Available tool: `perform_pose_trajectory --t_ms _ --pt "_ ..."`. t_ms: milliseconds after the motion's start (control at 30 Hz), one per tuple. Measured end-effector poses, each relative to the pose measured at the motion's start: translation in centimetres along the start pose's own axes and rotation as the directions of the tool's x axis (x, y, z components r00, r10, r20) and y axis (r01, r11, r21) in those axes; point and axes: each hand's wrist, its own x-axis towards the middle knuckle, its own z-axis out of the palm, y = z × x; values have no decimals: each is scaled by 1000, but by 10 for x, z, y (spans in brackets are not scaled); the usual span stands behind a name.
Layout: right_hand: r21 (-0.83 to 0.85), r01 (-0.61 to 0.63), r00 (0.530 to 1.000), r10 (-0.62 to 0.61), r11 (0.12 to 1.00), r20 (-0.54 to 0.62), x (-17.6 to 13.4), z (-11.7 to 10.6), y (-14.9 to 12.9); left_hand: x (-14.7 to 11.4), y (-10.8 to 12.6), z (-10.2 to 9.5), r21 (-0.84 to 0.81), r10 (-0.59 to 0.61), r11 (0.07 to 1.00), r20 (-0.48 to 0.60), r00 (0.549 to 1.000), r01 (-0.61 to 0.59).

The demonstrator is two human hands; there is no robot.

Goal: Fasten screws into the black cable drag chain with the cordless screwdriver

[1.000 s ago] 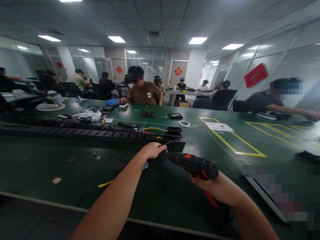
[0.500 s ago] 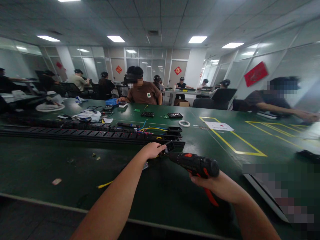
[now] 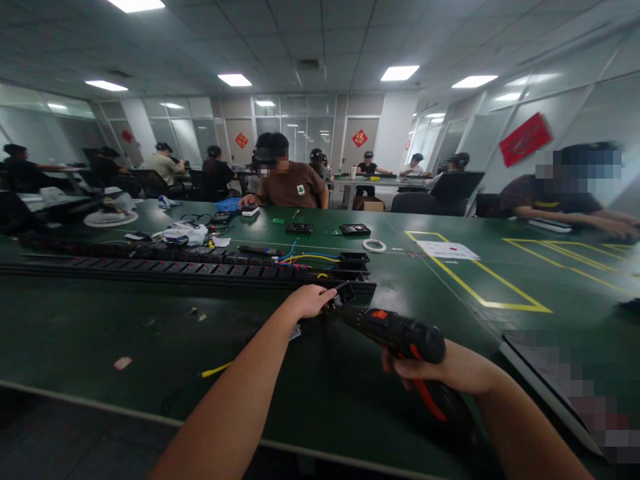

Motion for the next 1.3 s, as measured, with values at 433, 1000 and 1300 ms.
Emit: perform_pose_trajectory --t_ms 433,1000,1300 --pt "262 60 990 -91 963 105 11 -5 22 2 0 2 2 -7 1000 -5 1000 7" --pt "438 14 992 -68 899 109 13 -3 34 -1 2 0 1 -38 999 -10 999 38" --pt "446 24 999 -42 895 31 11 4 30 4 -2 3 33 -20 999 -27 999 21"
